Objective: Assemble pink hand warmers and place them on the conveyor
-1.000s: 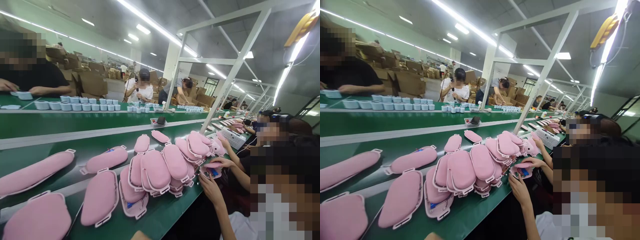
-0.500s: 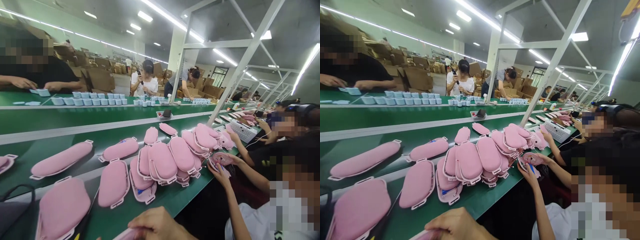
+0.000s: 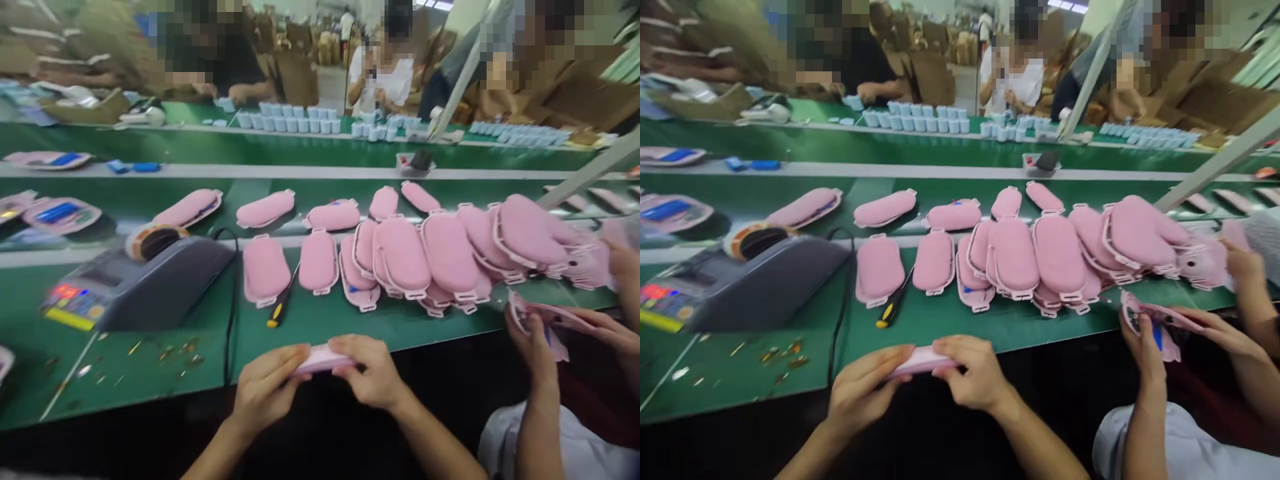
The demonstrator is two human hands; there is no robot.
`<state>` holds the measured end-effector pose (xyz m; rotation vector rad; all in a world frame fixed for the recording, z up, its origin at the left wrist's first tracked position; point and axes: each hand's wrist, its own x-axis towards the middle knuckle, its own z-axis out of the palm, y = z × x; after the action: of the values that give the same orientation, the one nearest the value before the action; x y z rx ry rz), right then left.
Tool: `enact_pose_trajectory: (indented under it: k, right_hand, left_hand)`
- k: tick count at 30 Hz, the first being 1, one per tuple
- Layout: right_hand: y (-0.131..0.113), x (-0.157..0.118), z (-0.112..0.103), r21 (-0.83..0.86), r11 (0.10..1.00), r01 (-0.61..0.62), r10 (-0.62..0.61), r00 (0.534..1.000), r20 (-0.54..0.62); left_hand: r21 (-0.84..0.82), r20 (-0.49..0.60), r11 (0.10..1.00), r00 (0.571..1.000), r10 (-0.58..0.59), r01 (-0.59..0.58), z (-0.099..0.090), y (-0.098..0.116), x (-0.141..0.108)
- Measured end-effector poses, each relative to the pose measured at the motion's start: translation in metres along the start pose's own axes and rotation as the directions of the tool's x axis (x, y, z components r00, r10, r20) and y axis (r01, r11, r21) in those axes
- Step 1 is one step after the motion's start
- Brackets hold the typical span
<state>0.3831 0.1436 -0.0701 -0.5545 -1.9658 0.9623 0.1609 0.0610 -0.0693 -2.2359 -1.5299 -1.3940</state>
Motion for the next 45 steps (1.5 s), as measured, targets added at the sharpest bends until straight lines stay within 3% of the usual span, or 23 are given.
enact_pose_trajectory:
  k: [3,6,9,11,14,17,21,23,25,26,28,32,35,39,45]
  right_hand:
    - [0.007,-0.008,-0.003,0.041,0.999,0.011,-0.013,0.999,0.041]
    - [0.006,-0.018,-0.001,0.018,0.999,0.032,-0.032,0.999,0.004]
    - [0.002,-0.022,0.005,-0.018,0.998,0.066,-0.066,0.997,-0.042]
    - [0.003,-0.023,0.011,-0.032,0.995,0.094,-0.096,0.993,-0.072]
    - [0.008,-0.022,0.017,-0.041,0.991,0.126,-0.130,0.985,-0.114]
    - [0.013,-0.019,0.017,-0.047,0.990,0.129,-0.134,0.985,-0.110]
    - [0.016,-0.019,0.004,-0.094,0.985,0.145,-0.146,0.989,-0.002]
    - [0.019,-0.022,-0.003,-0.267,0.942,0.201,-0.193,0.980,0.054]
    - [0.025,-0.026,-0.006,-0.484,0.840,0.244,-0.244,0.968,0.065]
    - [0.028,-0.026,-0.007,-0.558,0.792,0.248,-0.261,0.964,0.058]
    - [0.033,-0.025,-0.008,-0.579,0.782,0.230,-0.253,0.967,0.042]
    - [0.034,-0.015,-0.006,-0.359,0.918,0.168,-0.163,0.986,0.046]
    - [0.029,-0.006,-0.001,-0.292,0.945,0.148,-0.153,0.988,0.005]
    - [0.024,0.005,0.009,-0.194,0.970,0.146,-0.159,0.986,-0.057]
    - [0.026,0.009,0.018,-0.126,0.982,0.140,-0.155,0.981,-0.120]
  left_hand:
    - [0.011,0.011,0.998,0.998,-0.069,0.069,-0.005,0.002,-0.002]
    - [0.096,0.121,0.992,0.989,-0.090,0.079,-0.017,0.007,0.006]
    - [0.234,0.249,0.971,0.962,-0.108,0.049,-0.021,0.018,0.022]
    - [0.233,0.287,0.972,0.956,-0.066,-0.003,-0.014,0.026,0.028]
    - [0.221,0.203,0.975,0.979,-0.018,-0.028,0.002,0.035,0.023]
    - [0.259,0.136,0.965,0.989,-0.060,0.023,0.010,0.037,0.012]
    - [0.225,0.235,0.973,0.966,-0.109,0.055,0.006,0.013,0.026]
    - [0.171,0.325,0.984,0.939,-0.112,0.058,0.003,-0.009,0.044]
    - [0.081,0.441,0.996,0.895,-0.068,0.036,0.002,-0.027,0.061]
    - [0.051,0.479,0.998,0.876,-0.051,0.030,0.000,-0.032,0.066]
    - [0.038,0.508,0.999,0.860,-0.047,0.032,-0.004,-0.031,0.069]
    - [0.182,0.465,0.983,0.882,-0.078,-0.009,-0.015,0.004,0.051]
    - [0.234,0.329,0.972,0.943,-0.050,-0.030,-0.015,0.023,0.031]
    - [0.245,0.137,0.970,0.990,-0.032,-0.003,-0.002,0.022,0.016]
    - [0.203,0.042,0.979,0.999,0.024,-0.032,0.008,0.016,0.012]
